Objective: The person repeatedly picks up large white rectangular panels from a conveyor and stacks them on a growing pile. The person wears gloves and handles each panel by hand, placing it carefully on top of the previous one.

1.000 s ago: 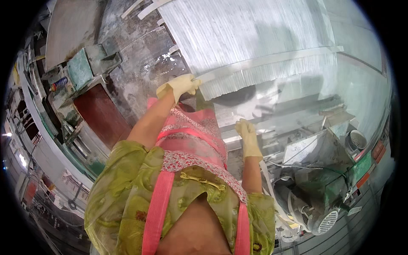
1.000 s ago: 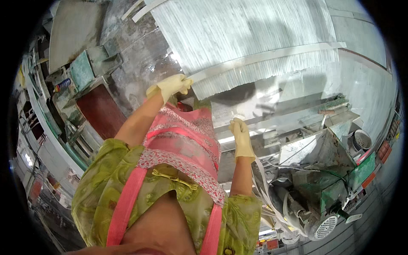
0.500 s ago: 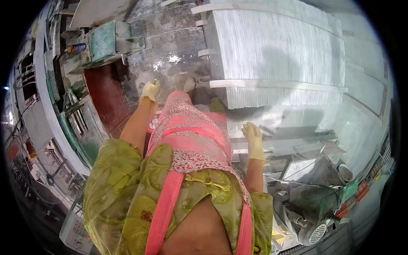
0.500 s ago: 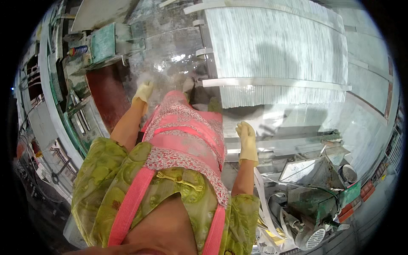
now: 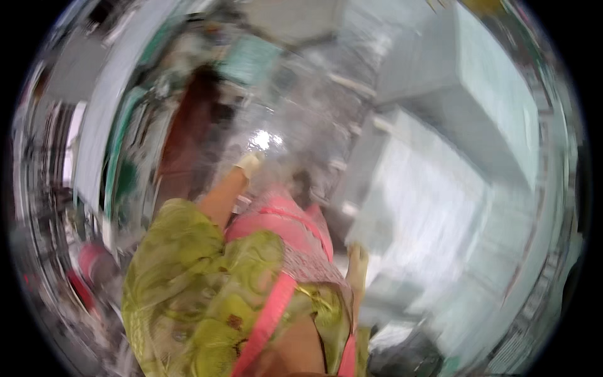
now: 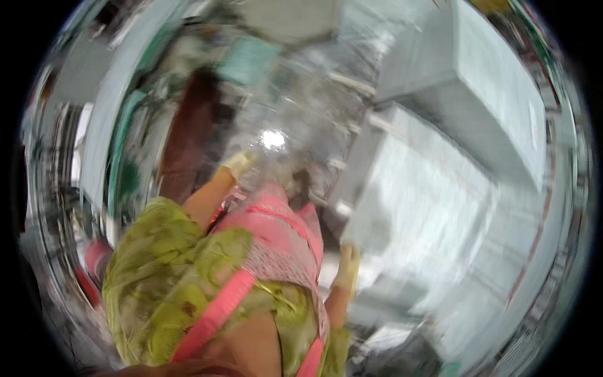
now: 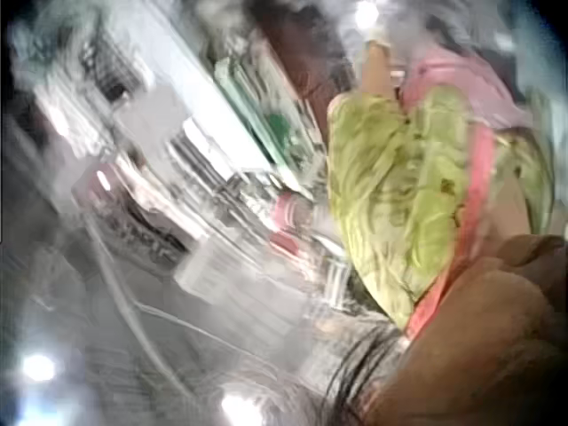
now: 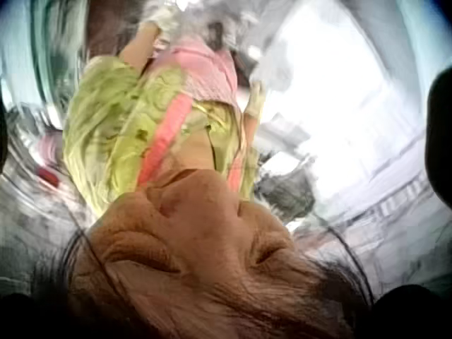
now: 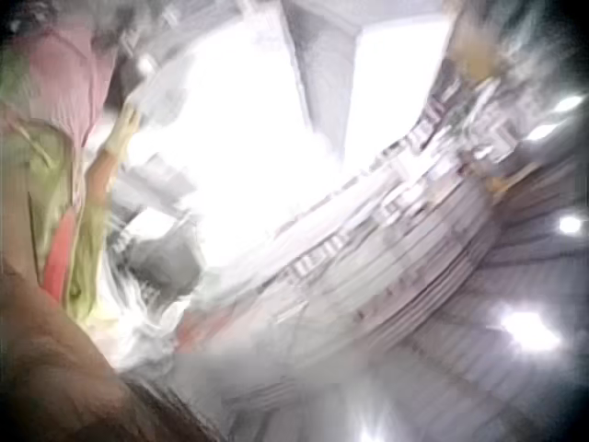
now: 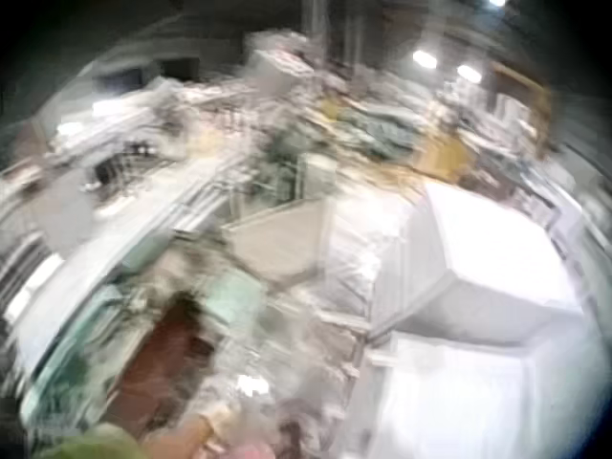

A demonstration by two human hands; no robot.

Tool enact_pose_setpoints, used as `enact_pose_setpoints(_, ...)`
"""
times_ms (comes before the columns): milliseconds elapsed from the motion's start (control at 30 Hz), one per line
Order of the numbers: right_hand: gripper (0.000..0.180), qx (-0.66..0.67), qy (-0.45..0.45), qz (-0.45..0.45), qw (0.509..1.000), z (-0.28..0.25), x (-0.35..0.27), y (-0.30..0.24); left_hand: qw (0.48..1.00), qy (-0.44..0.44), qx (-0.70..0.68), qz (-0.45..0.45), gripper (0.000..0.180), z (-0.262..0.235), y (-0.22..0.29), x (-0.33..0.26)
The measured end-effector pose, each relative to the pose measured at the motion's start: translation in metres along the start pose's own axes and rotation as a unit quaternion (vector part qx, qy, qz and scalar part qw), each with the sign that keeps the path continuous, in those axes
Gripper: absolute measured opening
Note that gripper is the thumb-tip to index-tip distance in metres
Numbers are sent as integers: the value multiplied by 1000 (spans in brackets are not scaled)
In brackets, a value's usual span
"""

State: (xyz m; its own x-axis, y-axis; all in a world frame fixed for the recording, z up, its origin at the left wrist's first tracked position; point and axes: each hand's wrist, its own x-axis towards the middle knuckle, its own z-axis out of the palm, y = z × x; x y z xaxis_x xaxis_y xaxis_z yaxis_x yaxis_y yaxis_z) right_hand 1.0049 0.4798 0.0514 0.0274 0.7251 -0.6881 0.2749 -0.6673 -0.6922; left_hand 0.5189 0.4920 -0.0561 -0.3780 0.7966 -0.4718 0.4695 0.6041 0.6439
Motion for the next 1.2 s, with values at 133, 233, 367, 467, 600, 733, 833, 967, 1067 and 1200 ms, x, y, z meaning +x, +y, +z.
enact_pose_setpoints(133,41,18,-111,55,992,-3,75,21,989,102,-75,-75,42,-22,-6,-16)
enact_pose_setpoints(233,40,-24,-164,63,984,8,124,-4,978,194,21,-76,39,-75,-4,-34)
enact_pose_setpoints(367,40,-38,-194,67,978,24,154,-18,903,400,-50,-151,36,-168,-55,-103)
enact_pose_setpoints(467,40,-37,-192,70,978,38,163,-32,848,505,56,-154,28,-232,-128,-147)
enact_pose_setpoints(600,40,15,-174,95,980,67,169,-33,720,650,-143,-198,39,-323,-143,-190)
enact_pose_setpoints(733,40,81,-76,45,993,114,224,-27,657,653,80,-368,45,-398,-283,-212)
enact_pose_setpoints(833,39,188,-182,24,965,189,236,-62,662,535,90,-517,65,-442,-267,-190)
enact_pose_setpoints(967,25,18,-202,-54,978,303,170,-153,654,424,39,-625,90,-471,-282,-192)
enact_pose_setpoints(1067,25,-131,-208,-195,950,382,160,-215,632,396,-15,-666,98,-498,-275,-187)
enact_pose_setpoints(1200,28,-112,-242,-201,943,462,121,-269,647,380,-22,-660,106,-505,-313,-185)
